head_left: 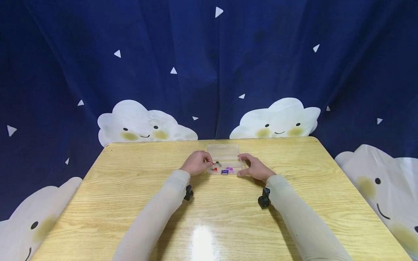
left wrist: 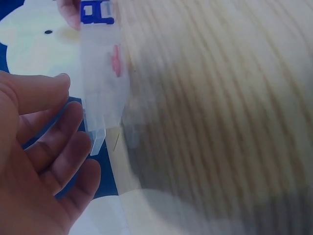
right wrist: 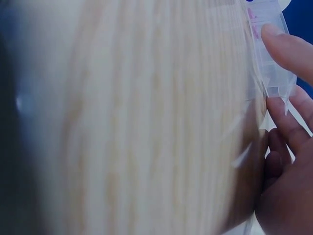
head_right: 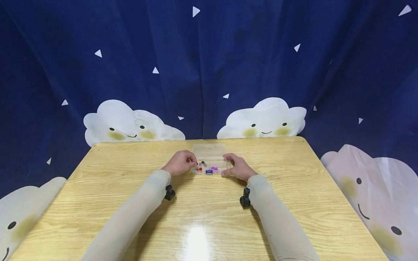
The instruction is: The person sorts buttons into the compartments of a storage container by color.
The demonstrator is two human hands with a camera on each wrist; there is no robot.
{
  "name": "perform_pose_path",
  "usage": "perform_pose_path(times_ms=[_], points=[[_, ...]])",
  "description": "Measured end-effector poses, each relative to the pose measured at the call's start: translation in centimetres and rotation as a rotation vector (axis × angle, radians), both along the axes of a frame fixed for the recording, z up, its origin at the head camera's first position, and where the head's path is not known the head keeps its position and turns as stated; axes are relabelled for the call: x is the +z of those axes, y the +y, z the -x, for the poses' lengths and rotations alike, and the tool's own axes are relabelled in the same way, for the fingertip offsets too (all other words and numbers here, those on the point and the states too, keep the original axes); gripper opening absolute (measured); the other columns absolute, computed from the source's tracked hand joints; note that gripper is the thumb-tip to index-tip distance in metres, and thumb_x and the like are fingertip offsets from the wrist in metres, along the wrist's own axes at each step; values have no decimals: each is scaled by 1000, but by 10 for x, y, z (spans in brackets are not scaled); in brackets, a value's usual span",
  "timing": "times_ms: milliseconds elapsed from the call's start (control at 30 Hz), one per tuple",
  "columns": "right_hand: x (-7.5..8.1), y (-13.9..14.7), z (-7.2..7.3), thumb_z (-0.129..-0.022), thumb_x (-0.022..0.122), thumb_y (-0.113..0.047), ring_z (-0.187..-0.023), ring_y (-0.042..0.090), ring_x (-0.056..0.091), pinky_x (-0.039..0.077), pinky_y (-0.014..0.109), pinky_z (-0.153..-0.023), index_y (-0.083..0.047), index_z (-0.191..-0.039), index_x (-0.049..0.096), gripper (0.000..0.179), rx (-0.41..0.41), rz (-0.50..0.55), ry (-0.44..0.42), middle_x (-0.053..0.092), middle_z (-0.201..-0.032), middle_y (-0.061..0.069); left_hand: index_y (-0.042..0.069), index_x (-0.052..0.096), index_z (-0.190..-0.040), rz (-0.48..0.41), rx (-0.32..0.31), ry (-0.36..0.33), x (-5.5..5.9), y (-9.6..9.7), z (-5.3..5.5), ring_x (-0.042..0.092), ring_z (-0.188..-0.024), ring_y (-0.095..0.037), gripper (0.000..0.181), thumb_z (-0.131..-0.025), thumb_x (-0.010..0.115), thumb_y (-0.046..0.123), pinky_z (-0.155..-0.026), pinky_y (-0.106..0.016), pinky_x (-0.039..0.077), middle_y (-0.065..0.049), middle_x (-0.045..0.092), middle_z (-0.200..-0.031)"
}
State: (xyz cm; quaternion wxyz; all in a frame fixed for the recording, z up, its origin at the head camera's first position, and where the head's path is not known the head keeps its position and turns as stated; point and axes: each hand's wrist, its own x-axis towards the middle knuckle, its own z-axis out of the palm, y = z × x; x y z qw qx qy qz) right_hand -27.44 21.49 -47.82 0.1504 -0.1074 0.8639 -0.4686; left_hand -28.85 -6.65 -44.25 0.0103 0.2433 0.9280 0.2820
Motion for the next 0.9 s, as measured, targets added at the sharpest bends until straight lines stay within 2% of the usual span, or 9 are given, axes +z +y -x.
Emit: perform_pose_path(times_ms=[200, 367, 600, 900], points=[[1, -2, 0, -83, 80, -20, -151, 39, 22, 18, 57, -123, -11, -149, 38, 78, -2, 8, -5, 36, -156, 16, 16, 71, -82, 71, 4, 30, -2, 5, -1, 60, -82, -14, 7, -89, 69, 17, -79, -31, 51, 1, 70, -90], [3, -3, 0, -83, 80, -19, -150, 40, 24, 19, 56, -123, -11, -149, 38, 78, -1, -3, 0, 35, -157, 18, 17, 72, -82, 90, 0, 50, -2, 6, -3, 61, -86, -16, 6, -88, 69, 17, -83, -33, 52, 1, 70, -89], [9, -3, -4, -84, 78, -16, -149, 42, 24, 18, 58, -123, -7, -149, 37, 78, -3, 5, -1, 35, -156, 21, 17, 72, -81, 93, 0, 60, -3, 7, -4, 62, -90, -18, 7, -87, 70, 16, -85, -34, 52, 2, 69, -89], [1, -3, 0, -83, 80, -18, -149, 39, 25, 19, 57, -123, -11, -148, 38, 78, -4, 14, -15, 35, -156, 18, 15, 74, -86, 84, -4, 46, -2, 3, -6, 63, -91, -19, 7, -89, 68, 14, -85, -35, 53, 1, 70, -92]])
